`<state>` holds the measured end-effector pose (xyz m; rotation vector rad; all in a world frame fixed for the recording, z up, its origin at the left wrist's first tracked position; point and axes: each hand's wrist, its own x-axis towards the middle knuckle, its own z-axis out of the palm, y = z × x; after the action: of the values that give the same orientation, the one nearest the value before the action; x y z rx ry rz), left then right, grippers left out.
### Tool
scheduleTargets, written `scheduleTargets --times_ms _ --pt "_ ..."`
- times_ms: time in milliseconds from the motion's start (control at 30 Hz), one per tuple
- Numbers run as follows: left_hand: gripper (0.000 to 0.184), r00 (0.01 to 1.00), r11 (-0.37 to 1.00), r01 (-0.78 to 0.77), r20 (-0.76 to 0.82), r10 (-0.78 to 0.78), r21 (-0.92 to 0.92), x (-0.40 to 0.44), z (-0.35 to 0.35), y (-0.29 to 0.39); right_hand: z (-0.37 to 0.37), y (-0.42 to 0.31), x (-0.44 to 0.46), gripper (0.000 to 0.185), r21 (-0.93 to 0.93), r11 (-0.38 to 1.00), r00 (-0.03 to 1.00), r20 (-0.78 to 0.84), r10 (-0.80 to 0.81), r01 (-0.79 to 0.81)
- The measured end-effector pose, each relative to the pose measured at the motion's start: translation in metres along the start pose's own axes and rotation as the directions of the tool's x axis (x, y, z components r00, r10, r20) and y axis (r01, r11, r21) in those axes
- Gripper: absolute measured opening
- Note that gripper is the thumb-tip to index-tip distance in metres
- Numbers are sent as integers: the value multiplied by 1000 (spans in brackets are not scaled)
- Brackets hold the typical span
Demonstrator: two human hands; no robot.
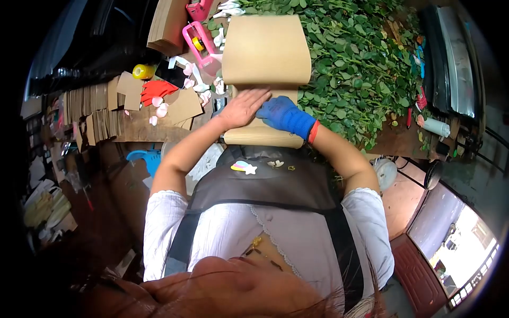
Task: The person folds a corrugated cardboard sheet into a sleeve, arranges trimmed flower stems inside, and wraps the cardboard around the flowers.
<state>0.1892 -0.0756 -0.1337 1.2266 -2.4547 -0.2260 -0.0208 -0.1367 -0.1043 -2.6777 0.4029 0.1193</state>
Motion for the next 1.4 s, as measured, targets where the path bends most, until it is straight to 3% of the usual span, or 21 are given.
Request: scheduleTargets --times_ms 33,133,200,267,300,467,533,567,667,700,733,800,867,1067,1200,1233,1267,1300,1333,1367,1400 --pt "67 998 994 54 45 -49 -94 -1 2 3 -4 -5 -1 18 43 999 998 -61 -17 19" --pt "67 996 995 76 42 -74 -62 -1 -5 5 -48 -23 -5 21 102 986 945 314 91 -128" --pt "62 997 998 65 35 -65 10 -6 7 0 -63 -32 -1 26 49 999 974 -227 -4 15" --pt "56 987 984 143 95 -133 -105 -8 7 1 -121 -56 28 28 -151 986 787 -617 -34 -76" --pt "50 997 991 68 -38 -73 -115 -3 0 3 -109 -49 38 31 -109 981 836 -544 74 -157" --pt "46 997 998 44 -62 -46 -38 -2 8 -3 -85 -9 84 48 -67 884 886 4 463 -462" --pt "47 996 999 27 -84 -30 -36 -6 9 0 -95 -18 88 47 -65 926 929 -23 371 -371" --pt "51 966 981 171 211 -147 -98 -9 8 3 -103 -21 94 46 -67 939 942 -33 335 -336" --pt "58 982 920 154 -45 -182 -360 -11 21 1 -86 -47 137 42 -160 986 985 -170 23 -50" --pt "64 956 695 288 233 -176 -659 -10 36 -2 -91 -72 144 38 -189 981 993 -114 14 -36" --pt "65 993 875 112 77 -85 -470 -10 36 -5 -68 -77 167 39 -294 953 997 -48 55 -67" --pt "64 991 993 89 110 -81 -75 -9 48 -11 -21 -83 206 48 -249 969 994 -106 -26 -1" --pt "63 995 1000 -14 -99 14 -1 -14 59 -15 4 -95 231 52 -248 957 970 -152 -191 149" --pt "63 995 999 -34 -92 31 -33 -10 37 -14 40 -112 247 31 -293 939 983 83 -163 180" --pt "61 988 999 -6 -158 -2 -49 -12 42 -9 -28 -107 165 19 -171 981 915 -374 -152 93" --pt "59 985 1000 -16 -172 12 -21 -12 35 -7 -48 -108 140 18 -58 998 966 -257 -26 11" --pt "59 969 865 26 -201 -145 -501 -12 43 -5 -63 -108 110 18 83 995 925 -380 -18 54" --pt "59 946 513 25 -146 -291 -858 -16 60 -3 -72 -105 81 18 215 970 869 -495 11 111" --pt "60 980 830 37 -141 -137 -556 -15 44 -9 -71 -98 58 19 402 915 922 -342 183 -33" --pt "61 991 987 -40 -132 19 -155 -14 26 -14 -67 -88 37 21 553 811 931 -158 328 -192" --pt "65 997 986 81 25 -78 -147 -5 4 -1 -64 -69 24 26 531 739 895 86 438 -413"
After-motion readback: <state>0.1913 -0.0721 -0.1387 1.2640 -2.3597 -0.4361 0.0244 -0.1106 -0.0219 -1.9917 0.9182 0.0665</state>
